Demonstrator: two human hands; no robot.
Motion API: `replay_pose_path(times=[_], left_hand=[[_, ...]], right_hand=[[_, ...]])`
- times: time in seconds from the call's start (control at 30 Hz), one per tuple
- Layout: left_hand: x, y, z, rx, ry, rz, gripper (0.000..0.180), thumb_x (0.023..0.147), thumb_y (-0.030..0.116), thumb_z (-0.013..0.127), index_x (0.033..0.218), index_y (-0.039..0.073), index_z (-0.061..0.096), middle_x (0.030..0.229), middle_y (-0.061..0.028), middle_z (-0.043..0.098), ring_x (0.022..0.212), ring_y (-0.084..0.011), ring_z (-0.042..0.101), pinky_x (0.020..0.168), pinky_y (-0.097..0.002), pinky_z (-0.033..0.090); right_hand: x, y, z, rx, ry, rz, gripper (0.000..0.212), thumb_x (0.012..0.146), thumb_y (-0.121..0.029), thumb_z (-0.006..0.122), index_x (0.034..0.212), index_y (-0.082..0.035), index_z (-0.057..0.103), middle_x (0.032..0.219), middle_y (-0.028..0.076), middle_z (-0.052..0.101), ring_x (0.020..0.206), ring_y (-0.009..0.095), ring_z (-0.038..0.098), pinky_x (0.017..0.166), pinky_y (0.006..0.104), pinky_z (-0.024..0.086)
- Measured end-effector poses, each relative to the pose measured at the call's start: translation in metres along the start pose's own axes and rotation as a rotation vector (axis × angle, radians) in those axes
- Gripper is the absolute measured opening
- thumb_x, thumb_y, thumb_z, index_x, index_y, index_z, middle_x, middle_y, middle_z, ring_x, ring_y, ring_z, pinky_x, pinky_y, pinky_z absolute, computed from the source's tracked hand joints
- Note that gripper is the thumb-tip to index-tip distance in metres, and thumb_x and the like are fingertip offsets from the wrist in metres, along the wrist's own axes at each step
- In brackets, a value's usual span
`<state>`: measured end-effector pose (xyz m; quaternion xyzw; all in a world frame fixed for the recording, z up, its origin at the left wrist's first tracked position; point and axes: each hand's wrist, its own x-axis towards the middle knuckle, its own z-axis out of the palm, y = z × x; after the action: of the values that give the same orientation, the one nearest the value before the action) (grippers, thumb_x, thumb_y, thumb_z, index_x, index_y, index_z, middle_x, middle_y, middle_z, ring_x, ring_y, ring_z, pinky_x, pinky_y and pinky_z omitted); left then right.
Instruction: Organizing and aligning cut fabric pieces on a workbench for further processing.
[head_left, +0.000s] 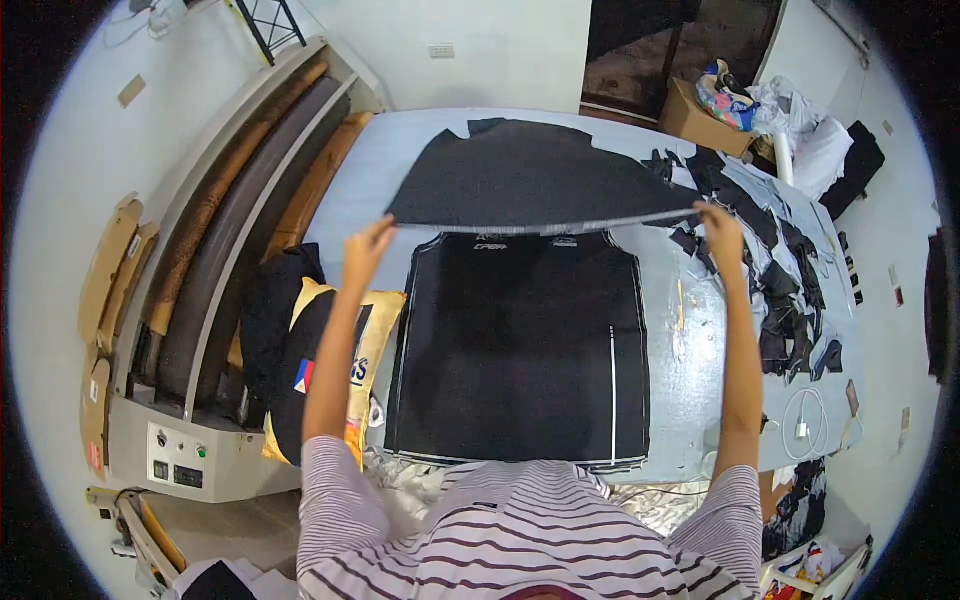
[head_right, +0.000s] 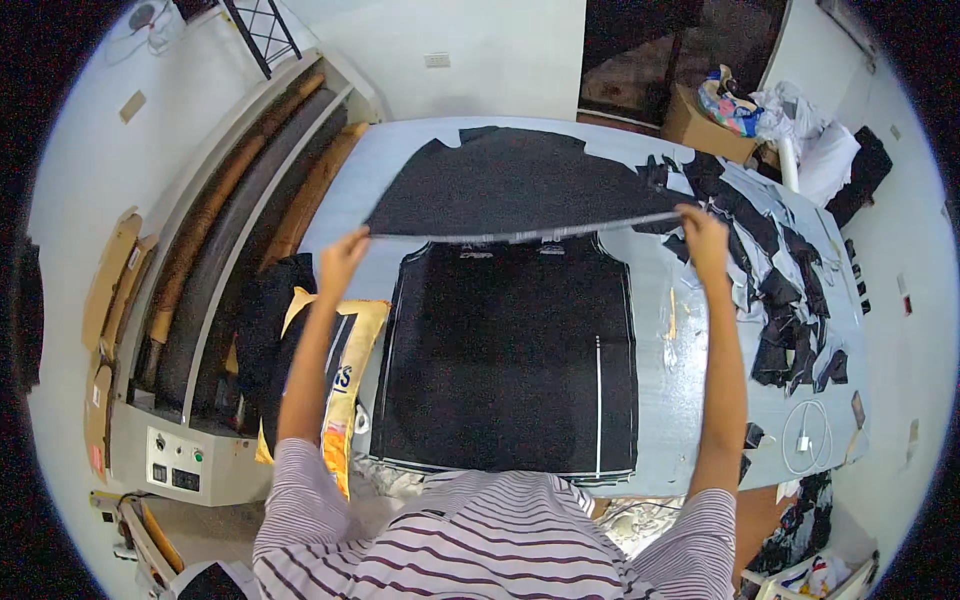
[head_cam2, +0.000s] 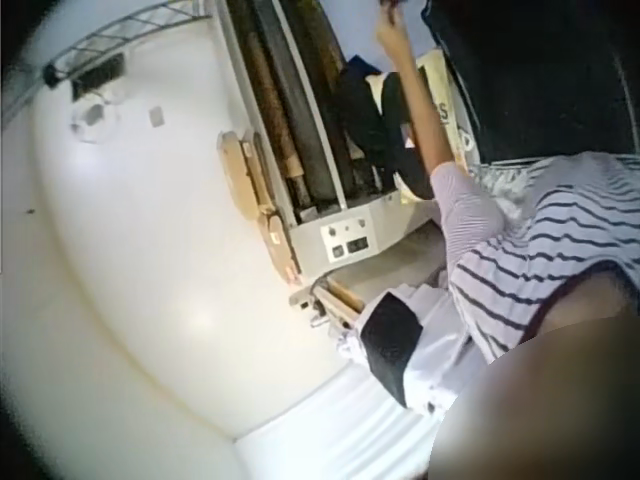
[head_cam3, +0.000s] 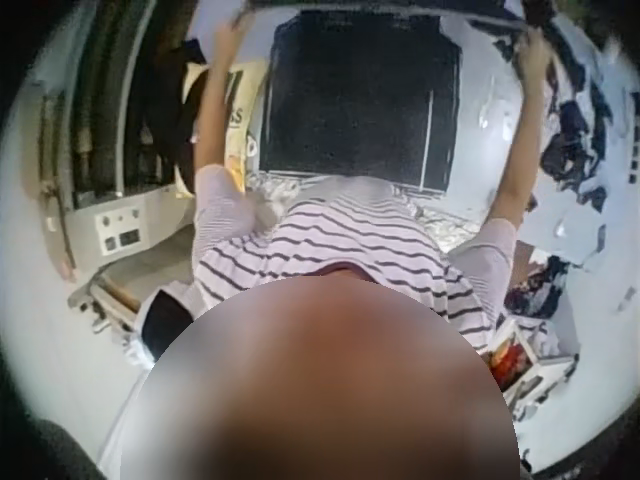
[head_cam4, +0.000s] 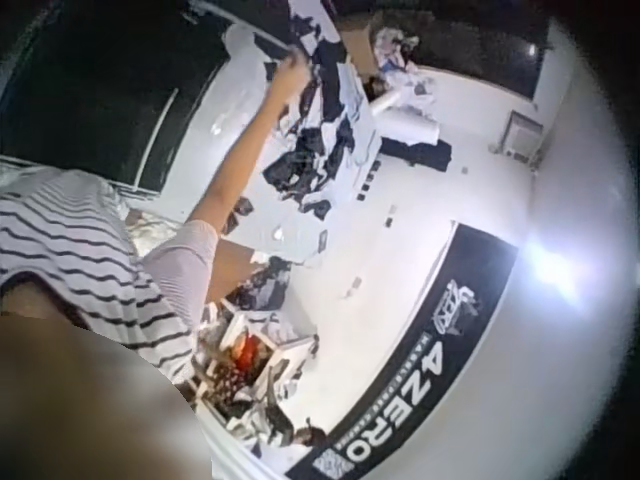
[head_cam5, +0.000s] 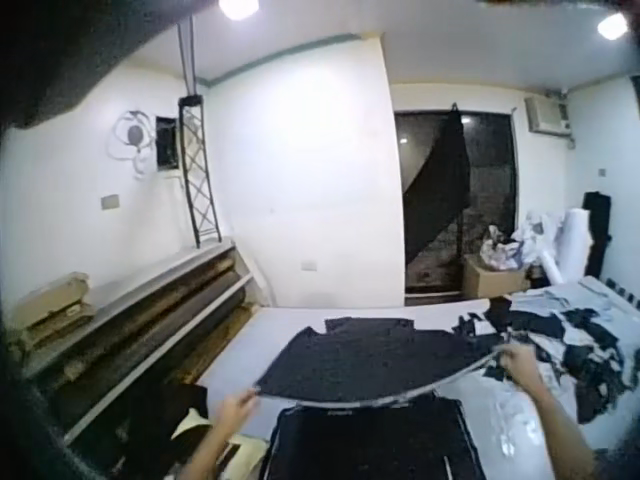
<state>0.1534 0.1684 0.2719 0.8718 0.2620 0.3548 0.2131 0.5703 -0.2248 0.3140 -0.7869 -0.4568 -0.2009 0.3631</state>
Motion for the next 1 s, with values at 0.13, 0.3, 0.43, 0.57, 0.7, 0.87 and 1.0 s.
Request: replay_pose_path(times=[0.13,0.3,0.43,0.57,0.7,0.87,1.0], left_hand=[[-0.051,-0.059,0.070,-0.116,-0.134,-0.244,0.030,0.079,0.023,0.056,0.101,0.003,0.057,0.097,-0.0162,0.059,0.086,-0.0261,0.059,0.075,-0.0316,0.045],[-0.124,-0.096,0.125,-0.059,-0.168,-0.214,0.026,0.079,0.017,0.053,0.098,-0.001,0.057,0.104,-0.0176,0.055,0.098,-0.0293,0.053,0.085,-0.0329,0.040],[-0.162,-0.073,0.143,-0.058,-0.144,-0.307,0.024,0.079,0.014,0.052,0.096,-0.001,0.058,0.097,-0.0172,0.058,0.093,-0.0302,0.055,0.082,-0.0324,0.042],[-0.202,-0.055,0.139,-0.093,0.179,-0.586,0.021,0.078,0.014,0.055,0.093,0.002,0.061,0.089,-0.0159,0.061,0.082,-0.0252,0.060,0.073,-0.0290,0.045],[-0.251,-0.056,0.129,-0.176,0.362,-0.673,0.018,0.077,0.008,0.056,0.091,-0.002,0.061,0.085,-0.0133,0.063,0.075,-0.0187,0.060,0.070,-0.0260,0.046],[-0.317,-0.044,0.112,-0.458,0.536,-0.812,0.032,0.075,0.002,0.058,0.106,-0.003,0.051,0.100,-0.0129,0.056,0.091,-0.0169,0.054,0.076,-0.0253,0.044],[-0.349,-0.022,0.101,-0.309,0.506,-0.810,0.033,0.074,0.000,0.058,0.106,-0.004,0.049,0.103,-0.0149,0.054,0.091,-0.0201,0.054,0.075,-0.0272,0.046]], right_hand=[[-0.056,0.027,0.069,0.040,-0.090,0.084,0.018,0.076,-0.002,0.049,0.090,-0.004,0.061,0.088,0.014,0.061,0.079,0.026,0.060,0.067,0.0301,0.046],[-0.124,0.015,0.116,0.016,-0.104,0.205,0.015,0.076,-0.002,0.049,0.087,-0.002,0.061,0.091,0.015,0.060,0.084,0.029,0.058,0.074,0.0335,0.045],[-0.188,0.016,0.128,0.020,-0.125,0.271,0.016,0.076,-0.002,0.049,0.087,-0.001,0.060,0.093,0.015,0.059,0.087,0.030,0.057,0.077,0.0335,0.045],[-0.240,0.009,0.126,0.038,-0.158,0.342,0.016,0.076,-0.001,0.049,0.088,0.000,0.060,0.094,0.016,0.059,0.088,0.029,0.057,0.079,0.0327,0.044],[-0.276,-0.008,0.109,0.045,-0.097,0.391,0.017,0.076,0.000,0.049,0.089,0.000,0.060,0.094,0.015,0.059,0.089,0.029,0.057,0.080,0.0327,0.044],[-0.314,-0.025,0.078,-0.023,-0.106,0.410,0.017,0.075,0.001,0.049,0.088,-0.001,0.060,0.094,0.014,0.059,0.090,0.029,0.055,0.080,0.0344,0.043],[-0.351,-0.042,0.055,-0.122,-0.115,0.383,0.017,0.075,0.001,0.050,0.088,-0.002,0.061,0.093,0.013,0.060,0.088,0.028,0.056,0.078,0.0333,0.043]])
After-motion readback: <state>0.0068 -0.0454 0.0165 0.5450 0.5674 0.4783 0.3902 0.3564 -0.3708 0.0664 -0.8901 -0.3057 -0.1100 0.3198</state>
